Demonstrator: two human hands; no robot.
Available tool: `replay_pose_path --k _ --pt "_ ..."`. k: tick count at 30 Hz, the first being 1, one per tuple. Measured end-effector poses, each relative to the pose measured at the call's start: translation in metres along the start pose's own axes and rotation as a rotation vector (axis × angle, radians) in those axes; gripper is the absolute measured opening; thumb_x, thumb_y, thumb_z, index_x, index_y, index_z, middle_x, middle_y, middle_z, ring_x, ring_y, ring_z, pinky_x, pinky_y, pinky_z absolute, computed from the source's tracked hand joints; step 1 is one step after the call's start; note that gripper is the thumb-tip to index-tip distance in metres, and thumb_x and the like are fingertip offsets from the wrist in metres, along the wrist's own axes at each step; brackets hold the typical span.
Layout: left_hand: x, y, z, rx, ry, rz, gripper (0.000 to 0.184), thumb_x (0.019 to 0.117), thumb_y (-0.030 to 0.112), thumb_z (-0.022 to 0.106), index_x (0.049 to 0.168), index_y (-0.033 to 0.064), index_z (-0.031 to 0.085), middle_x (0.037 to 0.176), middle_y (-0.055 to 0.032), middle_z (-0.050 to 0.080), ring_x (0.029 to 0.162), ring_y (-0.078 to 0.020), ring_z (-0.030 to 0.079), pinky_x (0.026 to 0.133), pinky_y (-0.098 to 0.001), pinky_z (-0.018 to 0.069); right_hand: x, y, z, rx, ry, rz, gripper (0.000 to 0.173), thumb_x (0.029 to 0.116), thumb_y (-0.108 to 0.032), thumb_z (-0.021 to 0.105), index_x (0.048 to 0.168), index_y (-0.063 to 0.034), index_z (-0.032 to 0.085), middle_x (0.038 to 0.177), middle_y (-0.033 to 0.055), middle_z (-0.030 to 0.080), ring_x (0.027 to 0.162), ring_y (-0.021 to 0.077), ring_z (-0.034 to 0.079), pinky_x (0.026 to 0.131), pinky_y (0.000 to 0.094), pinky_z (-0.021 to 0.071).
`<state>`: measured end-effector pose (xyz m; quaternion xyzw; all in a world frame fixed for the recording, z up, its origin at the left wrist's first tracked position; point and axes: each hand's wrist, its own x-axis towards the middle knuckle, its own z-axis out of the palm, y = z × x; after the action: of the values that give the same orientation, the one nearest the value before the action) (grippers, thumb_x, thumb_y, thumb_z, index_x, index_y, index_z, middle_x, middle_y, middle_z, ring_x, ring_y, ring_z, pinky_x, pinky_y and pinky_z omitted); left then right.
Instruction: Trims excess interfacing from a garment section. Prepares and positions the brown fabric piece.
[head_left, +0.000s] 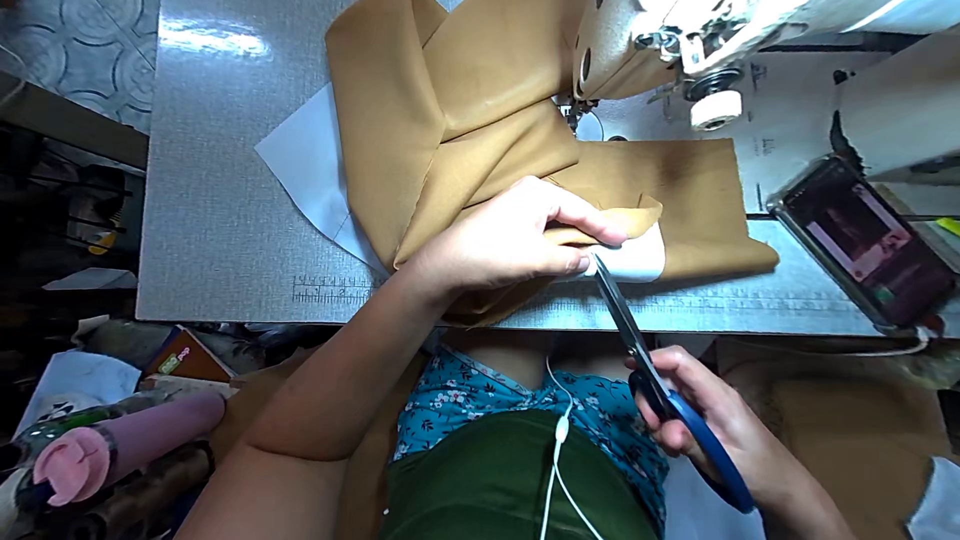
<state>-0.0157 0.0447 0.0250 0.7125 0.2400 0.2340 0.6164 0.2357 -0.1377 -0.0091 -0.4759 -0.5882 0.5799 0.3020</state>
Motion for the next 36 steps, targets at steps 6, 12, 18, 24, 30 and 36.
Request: replay_pose_path --k 6,12,18,24,30,36 --pt "-0.002 0.000 -0.001 0.036 -0.006 0.017 0.025 0.0873 -0.001 0.070 0.112 -0.0018 0.074 0.104 -0.0049 0.074 0.093 0.0011 0.066 0.081 -0.0137 0.0534 0.000 0.000 -0.001 -0.023 0.019 -0.008 0.052 0.0925 -0.062 0.061 0.119 -0.0176 0.057 0.072 -0.0158 0.056 0.062 -0.0136 0.052 0.055 0.0050 0.0448" --pt "-0.003 0.000 0.000 0.053 -0.005 0.039 0.025 0.0881 -0.001 0.070 0.113 -0.0024 0.074 0.109 -0.0062 0.074 0.099 0.0001 0.067 0.086 -0.0146 0.0537 -0.002 0.002 -0.003 -0.067 0.032 -0.037 0.053 0.0927 -0.062 0.061 0.118 -0.0163 0.057 0.071 -0.0149 0.055 0.060 -0.0145 0.050 0.053 0.0039 0.0420" --pt "-0.007 0.002 0.004 -0.005 0.038 0.018 0.024 0.0889 -0.005 0.066 0.112 -0.0034 0.072 0.107 -0.0040 0.074 0.094 0.0014 0.067 0.083 -0.0142 0.0547 -0.003 0.002 0.002 -0.069 0.044 -0.022 0.057 0.0917 -0.067 0.059 0.118 -0.0160 0.057 0.071 -0.0134 0.055 0.059 -0.0128 0.051 0.052 0.0057 0.0434" --pt "-0.015 0.006 0.029 -0.003 0.449 -0.060 0.018 0.0928 -0.001 0.065 0.108 0.0008 0.076 0.108 -0.0031 0.076 0.095 -0.0017 0.070 0.085 -0.0178 0.0572 0.008 0.002 0.047 -0.175 0.183 -0.078 0.073 0.0946 -0.070 0.048 0.121 -0.0025 0.053 0.075 -0.0028 0.058 0.061 -0.0057 0.054 0.055 0.0116 0.0482" --pt "-0.022 0.008 0.052 -0.077 0.695 -0.105 0.022 0.0918 -0.002 0.071 0.113 0.0005 0.075 0.106 -0.0049 0.076 0.084 -0.0034 0.071 0.072 -0.0172 0.0581 0.023 0.001 0.078 -0.117 0.305 -0.150 0.069 0.0975 -0.066 0.047 0.119 -0.0004 0.052 0.074 -0.0030 0.056 0.062 -0.0061 0.055 0.056 0.0109 0.0491" --pt "-0.021 0.007 0.062 -0.126 0.781 -0.070 0.022 0.0912 -0.002 0.071 0.113 -0.0009 0.075 0.103 -0.0051 0.076 0.081 -0.0038 0.070 0.070 -0.0171 0.0581 0.025 -0.002 0.078 -0.092 0.326 -0.159 0.065 0.0981 -0.062 0.050 0.117 -0.0003 0.052 0.073 -0.0038 0.055 0.061 -0.0068 0.054 0.055 0.0101 0.0487"
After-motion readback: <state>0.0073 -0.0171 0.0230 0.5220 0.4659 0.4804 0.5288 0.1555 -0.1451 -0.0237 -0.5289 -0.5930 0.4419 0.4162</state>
